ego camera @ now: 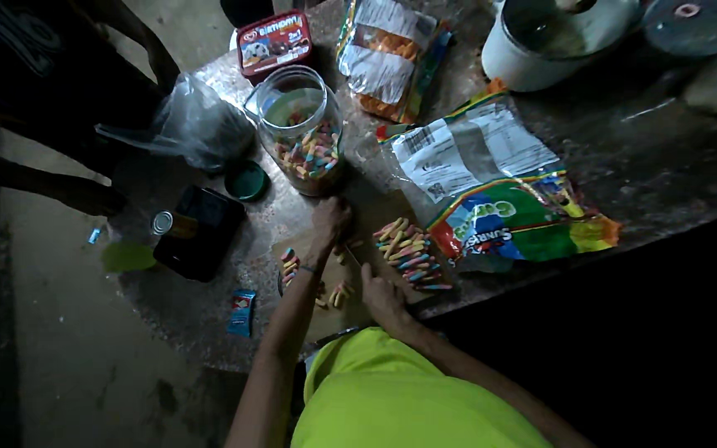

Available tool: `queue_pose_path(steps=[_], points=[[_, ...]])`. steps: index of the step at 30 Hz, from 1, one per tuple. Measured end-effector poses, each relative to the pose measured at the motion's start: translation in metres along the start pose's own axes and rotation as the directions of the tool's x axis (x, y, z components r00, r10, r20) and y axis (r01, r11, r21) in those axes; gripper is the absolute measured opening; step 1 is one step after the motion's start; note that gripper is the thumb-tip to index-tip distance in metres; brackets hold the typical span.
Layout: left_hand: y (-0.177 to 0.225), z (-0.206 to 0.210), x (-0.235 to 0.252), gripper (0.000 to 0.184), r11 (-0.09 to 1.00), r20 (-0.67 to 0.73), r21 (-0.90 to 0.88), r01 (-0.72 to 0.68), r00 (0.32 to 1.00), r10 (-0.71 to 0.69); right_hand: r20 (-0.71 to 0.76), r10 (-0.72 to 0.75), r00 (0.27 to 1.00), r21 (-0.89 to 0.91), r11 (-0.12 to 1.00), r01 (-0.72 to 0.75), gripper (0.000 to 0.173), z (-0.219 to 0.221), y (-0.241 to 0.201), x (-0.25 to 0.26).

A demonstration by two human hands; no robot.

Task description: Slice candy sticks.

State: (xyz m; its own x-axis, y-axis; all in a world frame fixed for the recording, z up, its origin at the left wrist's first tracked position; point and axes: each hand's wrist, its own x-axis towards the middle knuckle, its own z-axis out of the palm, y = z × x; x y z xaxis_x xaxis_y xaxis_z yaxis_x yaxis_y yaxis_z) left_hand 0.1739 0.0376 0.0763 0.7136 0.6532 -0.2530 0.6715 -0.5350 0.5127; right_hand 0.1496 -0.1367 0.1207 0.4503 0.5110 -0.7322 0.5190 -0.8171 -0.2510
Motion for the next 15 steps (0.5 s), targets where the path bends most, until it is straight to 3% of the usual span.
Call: queue_pose_path(steps=[6,11,13,15], points=[[-0.002,0.019,0.009,0.044,1.0,-0.125,0.007,0.014,0.992,-0.013,-0.043,0.006,0.999,0.005,1.0,-0.006,0.052,0.007,-0.001,0.007],[-0.007,0.009,-0.006,0.035,0.998,0.0,-0.057,-0.016,1.0,0.016,-0.092,-0.006,0.996,-0.015,1.0,0.005,0.048,0.007,-0.003,0.011],[-0.027,0.022,-0.001,0.033,0.996,-0.056,0.003,-0.084,0.995,0.084,-0.108,-0.022,0.994,-0.054,0.998,0.016,0.048,0.007,-0.004,0.014],[-0.012,0.014,0.017,0.036,0.994,-0.02,0.106,-0.022,1.0,0.024,-0.101,-0.031,0.994,-0.062,0.998,0.025,0.049,0.005,-0.006,0.015]])
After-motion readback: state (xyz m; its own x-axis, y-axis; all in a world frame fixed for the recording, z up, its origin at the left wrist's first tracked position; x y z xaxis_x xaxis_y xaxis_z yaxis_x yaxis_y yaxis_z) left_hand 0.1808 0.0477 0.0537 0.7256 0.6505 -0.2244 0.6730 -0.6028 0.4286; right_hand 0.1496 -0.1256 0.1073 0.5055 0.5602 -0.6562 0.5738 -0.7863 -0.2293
